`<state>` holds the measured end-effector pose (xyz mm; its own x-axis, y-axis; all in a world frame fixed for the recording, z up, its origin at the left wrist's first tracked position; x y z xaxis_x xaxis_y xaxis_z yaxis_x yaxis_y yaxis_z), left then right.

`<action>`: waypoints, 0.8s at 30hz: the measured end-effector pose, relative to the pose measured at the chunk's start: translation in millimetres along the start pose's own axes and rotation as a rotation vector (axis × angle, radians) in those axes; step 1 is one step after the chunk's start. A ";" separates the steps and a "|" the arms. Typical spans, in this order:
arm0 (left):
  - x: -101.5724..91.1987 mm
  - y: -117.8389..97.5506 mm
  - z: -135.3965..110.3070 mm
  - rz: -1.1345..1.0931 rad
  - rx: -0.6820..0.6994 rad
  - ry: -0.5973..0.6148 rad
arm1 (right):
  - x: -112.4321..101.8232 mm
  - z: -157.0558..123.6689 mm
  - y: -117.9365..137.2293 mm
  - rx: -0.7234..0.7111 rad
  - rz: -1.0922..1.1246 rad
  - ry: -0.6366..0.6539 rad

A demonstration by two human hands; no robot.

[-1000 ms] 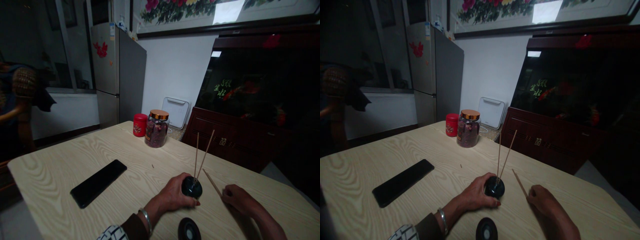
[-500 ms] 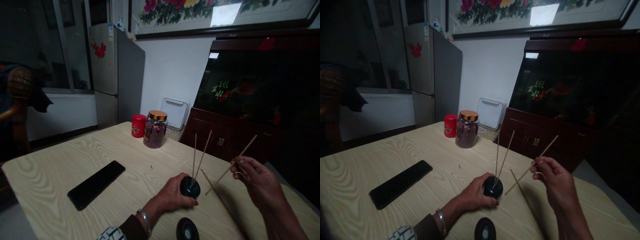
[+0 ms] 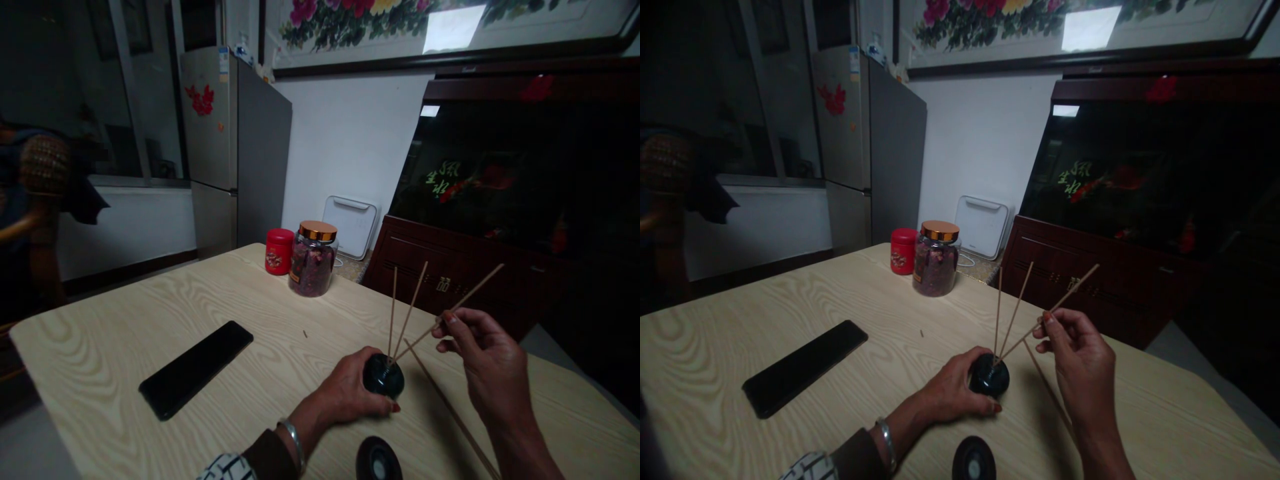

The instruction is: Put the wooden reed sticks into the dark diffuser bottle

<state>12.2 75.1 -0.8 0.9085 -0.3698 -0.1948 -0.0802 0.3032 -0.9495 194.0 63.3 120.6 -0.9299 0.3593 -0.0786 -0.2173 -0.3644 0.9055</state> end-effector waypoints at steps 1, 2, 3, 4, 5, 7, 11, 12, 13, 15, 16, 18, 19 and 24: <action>0.1 0.3 0.2 0.000 0.003 -0.001 | 2.4 -1.0 -0.9 0.002 -0.018 0.019; 0.2 0.6 0.3 0.005 0.005 -0.003 | 5.0 -2.0 -1.6 0.003 -0.036 0.042; 0.3 1.0 0.5 0.014 0.007 -0.005 | 7.8 -3.1 -2.3 0.003 -0.052 0.067; 0.5 1.4 0.7 0.021 0.007 -0.004 | 10.7 -4.2 -3.0 0.003 -0.067 0.095; 0.6 1.7 0.8 0.026 0.006 -0.004 | 13.9 -5.3 -3.9 0.005 -0.083 0.128; 0.9 1.9 1.0 0.024 0.005 -0.003 | 20.2 -7.3 -6.5 0.011 -0.113 0.203; 0.5 -0.7 0.7 0.017 0.018 -0.010 | 29.6 -10.1 -15.3 0.027 -0.185 0.326; 0.2 -1.7 0.5 0.020 0.022 -0.009 | 30.8 -10.5 -17.6 0.030 -0.205 0.341; -0.2 -2.6 0.3 0.024 0.024 -0.011 | 31.7 -10.9 -19.6 0.033 -0.231 0.353; -0.9 -3.6 -0.1 0.035 0.022 -0.011 | 33.1 -11.5 -22.4 0.033 -0.288 0.369; -1.1 -3.7 -0.3 0.040 0.020 -0.009 | 33.6 -11.9 -23.0 0.027 -0.318 0.374; -1.2 -3.1 -0.5 0.051 0.018 -0.008 | 34.6 -12.4 -22.7 0.004 -0.377 0.378; -1.1 -2.7 -0.5 0.053 0.020 -0.006 | 35.1 -12.6 -22.0 -0.009 -0.399 0.378; -1.3 -0.8 0.3 0.045 0.020 -0.006 | 37.6 -13.2 -17.1 -0.015 -0.458 0.392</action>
<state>11.2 75.6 0.3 0.9067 -0.3500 -0.2352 -0.1126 0.3365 -0.9349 158.8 71.7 96.7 -0.7803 0.1402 -0.6095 -0.6229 -0.2603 0.7377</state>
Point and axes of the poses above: each hand's wrist, its own z-axis towards the middle knuckle, its own x-axis out of the palm, y = z × x, the point moved 4 cm from there along z, towards the middle knuckle, and after that the axes turned 4 degrees about x, right-handed, at the moved point
